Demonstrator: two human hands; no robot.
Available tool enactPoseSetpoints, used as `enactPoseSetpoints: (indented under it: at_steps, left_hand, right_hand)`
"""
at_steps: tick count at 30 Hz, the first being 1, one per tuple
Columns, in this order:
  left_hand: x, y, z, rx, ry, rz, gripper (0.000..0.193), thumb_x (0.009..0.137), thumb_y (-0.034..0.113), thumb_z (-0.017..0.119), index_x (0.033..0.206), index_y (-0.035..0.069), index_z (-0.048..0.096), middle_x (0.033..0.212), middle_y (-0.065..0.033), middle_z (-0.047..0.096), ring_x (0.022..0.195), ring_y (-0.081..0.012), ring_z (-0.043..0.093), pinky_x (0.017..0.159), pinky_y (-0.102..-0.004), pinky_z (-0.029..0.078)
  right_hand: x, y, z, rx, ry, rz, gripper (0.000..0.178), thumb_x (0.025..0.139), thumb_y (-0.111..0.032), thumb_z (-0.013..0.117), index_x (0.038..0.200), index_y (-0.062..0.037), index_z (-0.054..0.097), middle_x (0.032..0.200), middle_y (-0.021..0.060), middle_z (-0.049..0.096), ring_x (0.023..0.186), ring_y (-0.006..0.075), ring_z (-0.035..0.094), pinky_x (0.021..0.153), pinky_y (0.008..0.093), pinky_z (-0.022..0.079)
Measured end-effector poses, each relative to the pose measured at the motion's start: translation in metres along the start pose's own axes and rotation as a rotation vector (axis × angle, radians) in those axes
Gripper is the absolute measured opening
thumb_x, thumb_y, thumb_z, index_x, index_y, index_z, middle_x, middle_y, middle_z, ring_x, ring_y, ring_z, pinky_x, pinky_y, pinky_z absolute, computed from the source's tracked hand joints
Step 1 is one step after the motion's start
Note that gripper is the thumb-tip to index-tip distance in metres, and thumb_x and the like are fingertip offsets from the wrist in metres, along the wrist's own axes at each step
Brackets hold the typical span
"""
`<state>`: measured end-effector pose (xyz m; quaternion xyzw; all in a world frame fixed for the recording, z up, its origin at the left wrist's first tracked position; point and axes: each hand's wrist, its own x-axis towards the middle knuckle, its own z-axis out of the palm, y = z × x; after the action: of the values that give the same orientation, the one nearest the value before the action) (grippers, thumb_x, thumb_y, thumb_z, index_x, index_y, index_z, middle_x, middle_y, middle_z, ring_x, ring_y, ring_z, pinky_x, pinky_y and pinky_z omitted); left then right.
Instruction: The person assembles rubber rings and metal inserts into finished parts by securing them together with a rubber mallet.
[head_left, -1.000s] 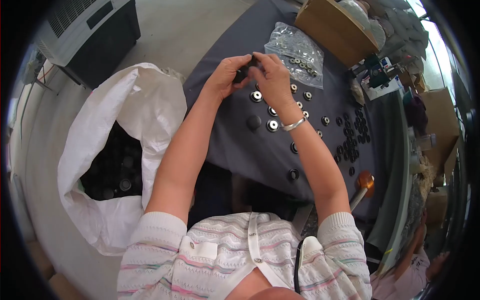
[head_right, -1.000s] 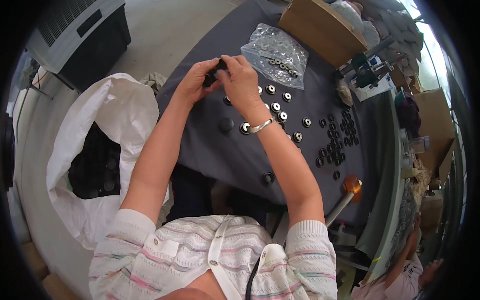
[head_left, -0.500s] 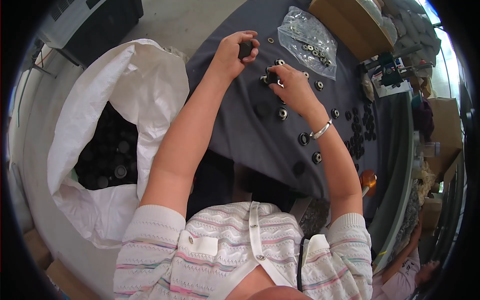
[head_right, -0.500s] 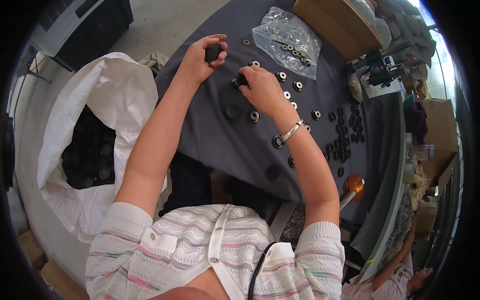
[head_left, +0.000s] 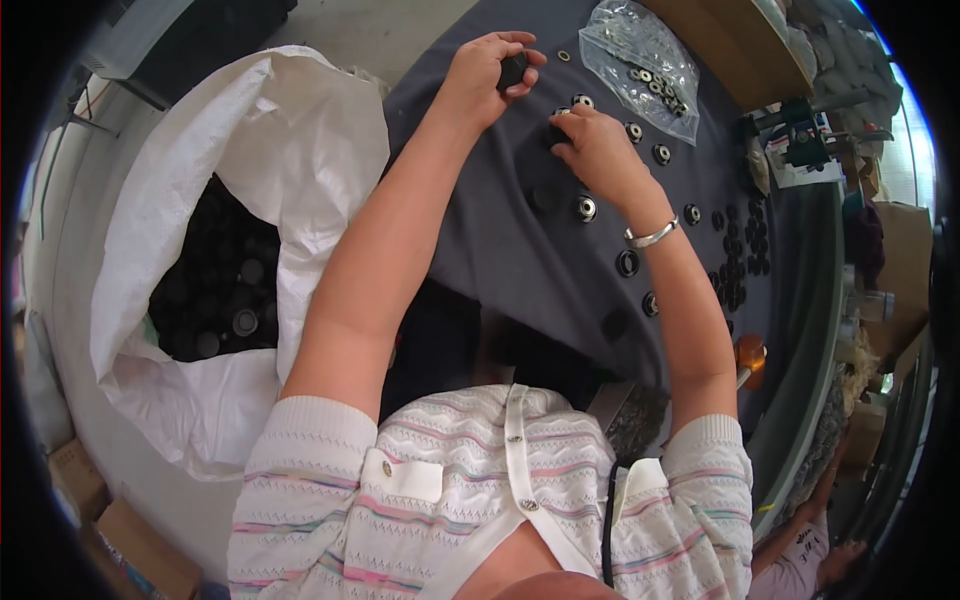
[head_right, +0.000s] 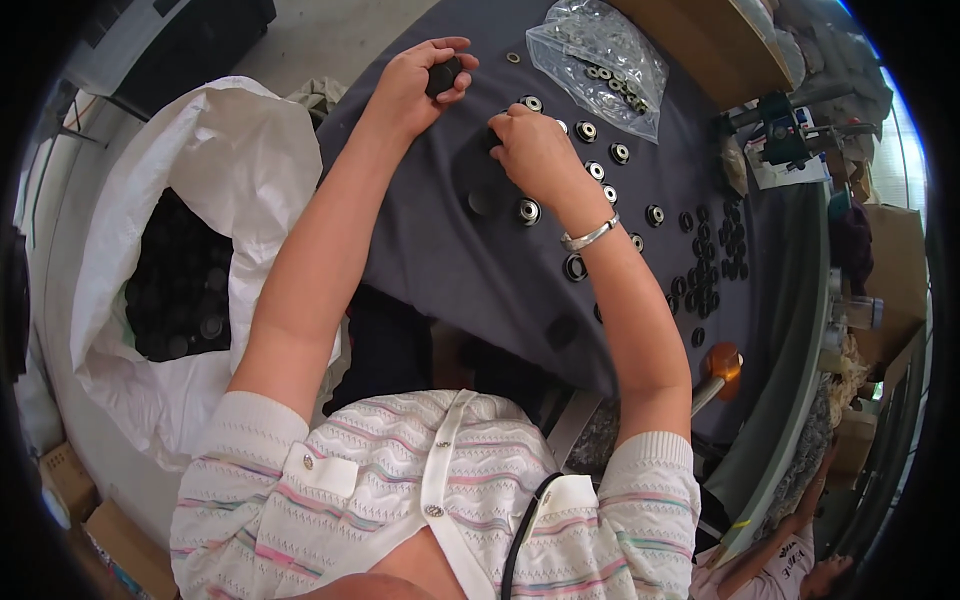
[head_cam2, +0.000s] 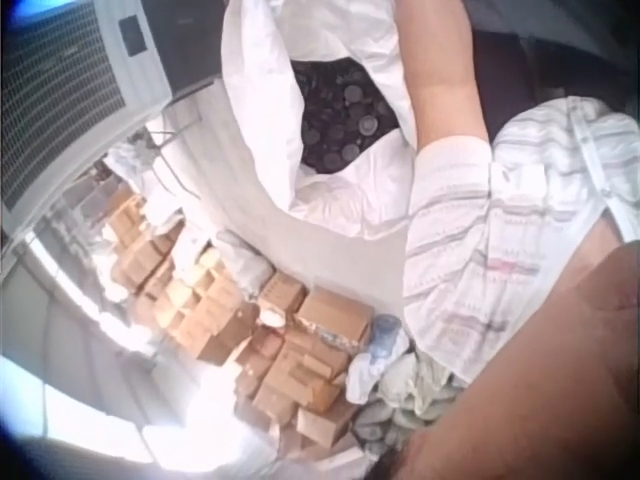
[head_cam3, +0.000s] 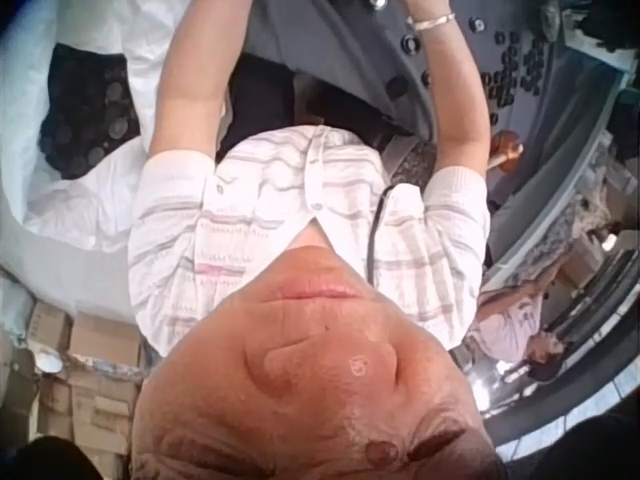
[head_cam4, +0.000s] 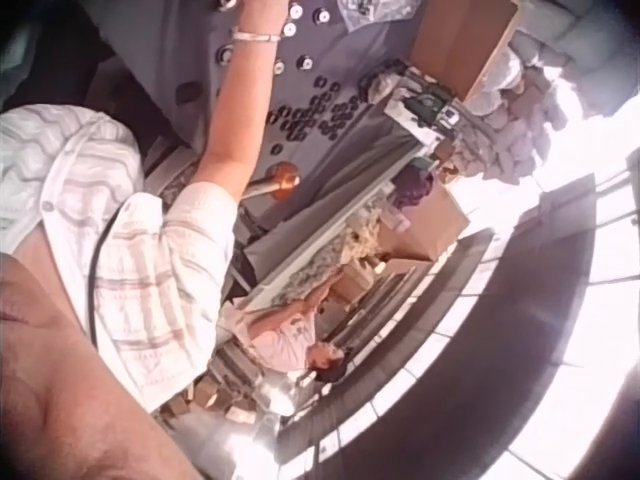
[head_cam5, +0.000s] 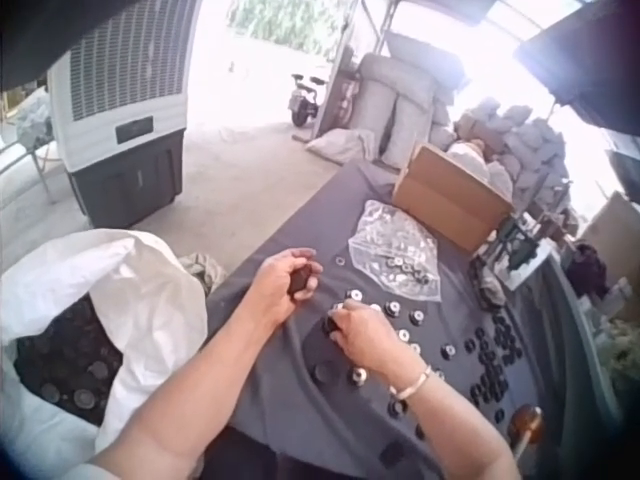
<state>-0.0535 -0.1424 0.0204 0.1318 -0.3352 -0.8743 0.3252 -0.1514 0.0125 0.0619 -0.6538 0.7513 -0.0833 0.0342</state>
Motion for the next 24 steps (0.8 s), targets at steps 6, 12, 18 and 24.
enactPoseSetpoints:
  at_steps: [6,12,18,24]
  left_hand:
    - [0.000,-0.001,-0.002,-0.023,-0.014,-0.041,0.027,0.097,0.015,0.043,0.108,-0.006,0.054,0.087,-0.0175,0.059,0.065,-0.0191,0.056,0.046,-0.0235,0.038]
    - [0.000,-0.003,-0.002,-0.015,0.019,-0.067,0.033,0.099,0.024,0.044,0.107,-0.006,0.054,0.086,-0.0169,0.059,0.065,-0.0188,0.056,0.045,-0.0233,0.038]
    - [0.002,-0.002,0.000,-0.025,0.002,-0.090,0.037,0.100,0.029,0.042,0.105,-0.005,0.055,0.086,-0.0170,0.059,0.062,-0.0185,0.055,0.044,-0.0231,0.037]
    - [0.001,-0.002,-0.003,-0.016,0.047,-0.125,0.045,0.101,0.038,0.037,0.104,-0.004,0.054,0.083,-0.0218,0.063,0.053,-0.0191,0.054,0.039,-0.0240,0.034]
  right_hand:
    - [-0.001,-0.014,0.003,0.048,-0.033,-0.037,0.034,0.073,-0.007,0.070,0.106,0.0007,0.065,0.093,0.0149,0.060,0.088,0.0349,0.061,0.078,0.0411,0.049]
    - [0.009,-0.013,-0.004,0.011,-0.080,-0.087,0.017,0.075,-0.008,0.071,0.086,0.0023,0.063,0.089,0.0163,0.060,0.087,0.0360,0.061,0.078,0.0433,0.049]
    - [0.012,-0.015,-0.007,-0.047,-0.087,-0.121,0.017,0.074,-0.011,0.072,0.081,0.0021,0.063,0.087,0.0166,0.061,0.087,0.0353,0.062,0.078,0.0431,0.049]
    - [0.004,-0.018,-0.008,-0.130,-0.030,-0.109,0.024,0.079,-0.021,0.071,0.090,-0.0002,0.065,0.089,0.0155,0.062,0.086,0.0320,0.064,0.077,0.0415,0.051]
